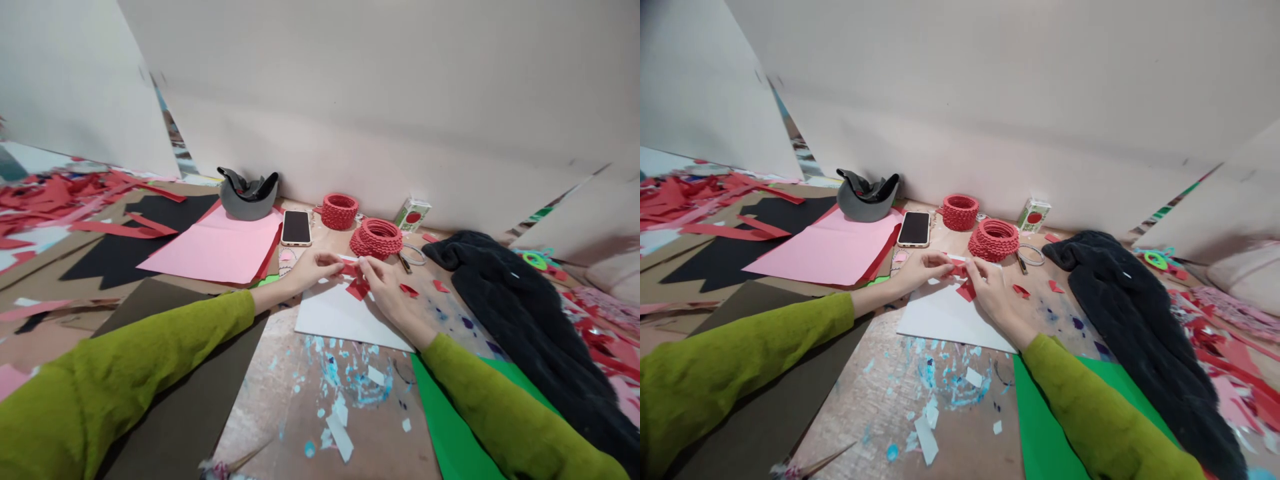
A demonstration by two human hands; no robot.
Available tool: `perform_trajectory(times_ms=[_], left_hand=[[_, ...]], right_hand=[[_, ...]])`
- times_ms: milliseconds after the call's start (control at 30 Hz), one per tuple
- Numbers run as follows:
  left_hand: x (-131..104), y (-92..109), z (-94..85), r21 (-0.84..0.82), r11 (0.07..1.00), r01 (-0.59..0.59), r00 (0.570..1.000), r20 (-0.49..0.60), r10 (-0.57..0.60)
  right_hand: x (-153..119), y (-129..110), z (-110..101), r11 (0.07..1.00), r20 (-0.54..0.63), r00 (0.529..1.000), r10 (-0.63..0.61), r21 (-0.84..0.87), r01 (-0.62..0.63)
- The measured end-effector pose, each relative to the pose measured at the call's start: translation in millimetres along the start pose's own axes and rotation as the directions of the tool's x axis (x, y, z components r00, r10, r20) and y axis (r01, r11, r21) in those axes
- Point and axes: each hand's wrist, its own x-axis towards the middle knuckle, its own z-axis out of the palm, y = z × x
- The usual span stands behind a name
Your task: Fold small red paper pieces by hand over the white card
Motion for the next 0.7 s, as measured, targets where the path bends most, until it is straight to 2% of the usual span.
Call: perform_trajectory(times_ms=[100,233,333,467,700], left_hand=[[-0.7,0.7,0.7,-0.041,0.999,0.0,1.0,-0.029,-0.002],[-0.6,-0.2,1.5,0.019,0.998,-0.067,0.998,-0.007,0.067],[-0.9,0.3,1.9,0.043,0.995,-0.089,0.996,0.002,0.089],[-1.3,1.3,2.1,0.084,0.99,-0.117,0.993,0.015,0.117],[0.1,-0.4,2.0,0.01,0.995,-0.098,0.995,0.011,0.097]], right_hand=[[2.7,3.3,-0.5,0.966,0.089,0.992,0.09,0.237,-0.108],[3.9,7.0,2.7,0.923,0.158,0.978,0.134,0.338,-0.182],[3.9,9.2,5.2,0.929,0.17,0.979,0.113,0.333,-0.165],[3.8,11.5,5.7,0.962,0.129,0.988,0.08,0.25,-0.111],[3.9,12.5,3.6,0.984,0.049,0.996,0.073,0.157,-0.079]])
